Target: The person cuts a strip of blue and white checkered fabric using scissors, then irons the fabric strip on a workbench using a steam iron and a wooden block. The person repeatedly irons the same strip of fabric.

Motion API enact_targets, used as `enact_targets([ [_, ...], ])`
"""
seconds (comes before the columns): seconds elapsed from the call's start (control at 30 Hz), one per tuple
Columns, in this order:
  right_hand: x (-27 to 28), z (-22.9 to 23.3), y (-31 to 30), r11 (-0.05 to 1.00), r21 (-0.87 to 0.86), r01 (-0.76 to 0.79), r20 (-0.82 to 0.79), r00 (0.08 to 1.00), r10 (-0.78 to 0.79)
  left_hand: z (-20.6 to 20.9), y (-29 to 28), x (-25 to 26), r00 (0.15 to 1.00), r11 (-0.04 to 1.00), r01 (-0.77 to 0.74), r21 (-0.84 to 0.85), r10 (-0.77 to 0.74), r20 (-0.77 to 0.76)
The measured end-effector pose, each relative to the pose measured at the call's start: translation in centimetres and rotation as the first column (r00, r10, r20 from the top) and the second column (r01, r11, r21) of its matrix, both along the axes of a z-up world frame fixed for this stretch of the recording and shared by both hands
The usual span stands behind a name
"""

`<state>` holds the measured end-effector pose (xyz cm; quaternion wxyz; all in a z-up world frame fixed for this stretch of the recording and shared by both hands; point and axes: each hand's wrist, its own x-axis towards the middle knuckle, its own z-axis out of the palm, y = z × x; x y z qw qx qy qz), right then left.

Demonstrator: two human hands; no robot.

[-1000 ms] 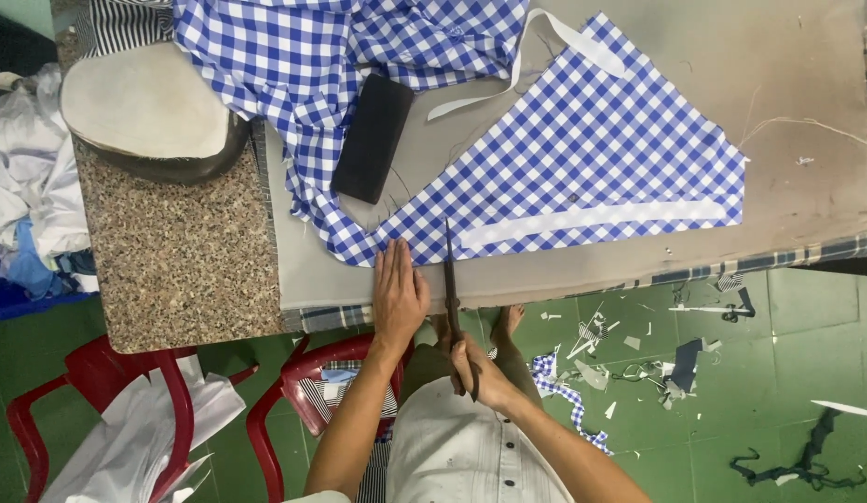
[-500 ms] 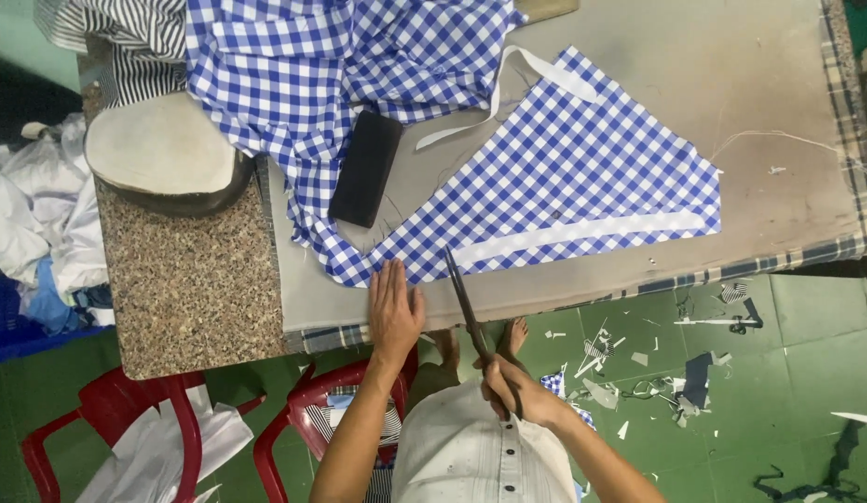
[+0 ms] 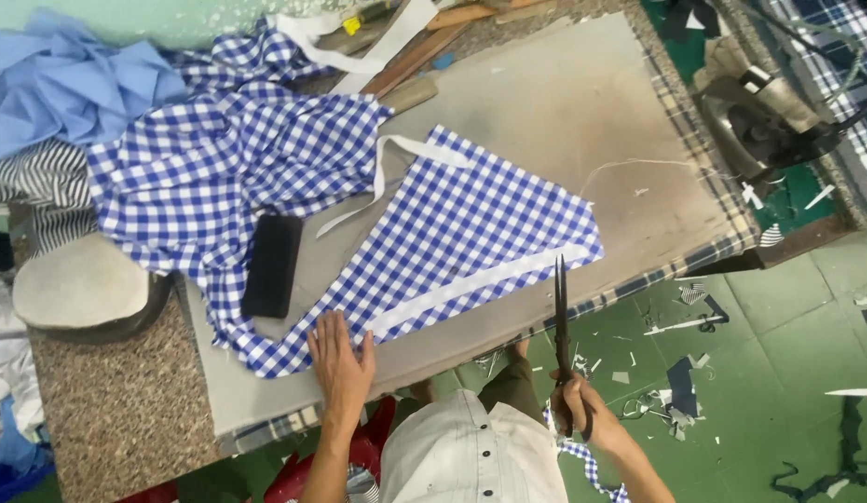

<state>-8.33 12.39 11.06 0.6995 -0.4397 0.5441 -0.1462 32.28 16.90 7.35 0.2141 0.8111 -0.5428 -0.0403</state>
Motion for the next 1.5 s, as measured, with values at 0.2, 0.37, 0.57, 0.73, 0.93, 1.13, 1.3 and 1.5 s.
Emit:
enact_targets([
  [0.2, -5.5, 0.4, -12.4, 0.995, -0.100, 0.006, -0.088, 0.996, -0.015, -1.0, -15.7, -8.6, 0.991, 0.992, 0.126, -0.025, -0.127, -0.048],
  [0.37, -8.6, 0.3, -24.0, 0.982, -0.135, -0.130, -0.288, 0.954, 0.087, -5.5, -25.2, -11.8, 0.997, 0.984, 0.060, 0.170, -0.067, 0.033],
  [0.57, -5.7, 2.9, -36.3, 0.842, -0.199, -0.502, -0.624, 0.727, 0.286, -5.0, -28.6, -5.7, 0.991, 0.950, -0.134, 0.283, 0.136, 0.012],
  [0.73, -0.8, 1.8, -42.6, 0.641, -0.222, -0.735, -0.707, 0.574, 0.413, 1.7, -25.1, 1.1, 0.829, 0.876, -0.460, -0.149, 0.483, 0.282],
  [0.93, 1.2, 4.3, -47.7, 0.316, -0.376, -0.871, -0.741, 0.488, 0.462, 4.1, -24.5, -2.7, 0.746, 0.824, -0.430, -0.369, 0.554, 0.369],
  [1.13, -14.2, 4.9, -57.5, 0.808, -0.532, -0.255, -0.746, 0.592, -0.305, -1.1, -24.6, -9.8, 0.903, 0.951, -0.273, -0.146, 0.306, 0.301],
  [1.3, -27.0, -1.6, -60.0, 0.882, 0.005, -0.471, -0.952, 0.268, 0.148, -2.4, -26.8, -16.2, 0.984, 0.995, -0.098, -0.018, 0.100, 0.150],
  [1.5, -25.4, -0.8, -57.2, 0.841, -0.214, -0.498, -0.970, 0.210, -0.122, -2.2, -26.9, -21.0, 0.991, 0.996, 0.093, 0.005, -0.093, 0.099],
])
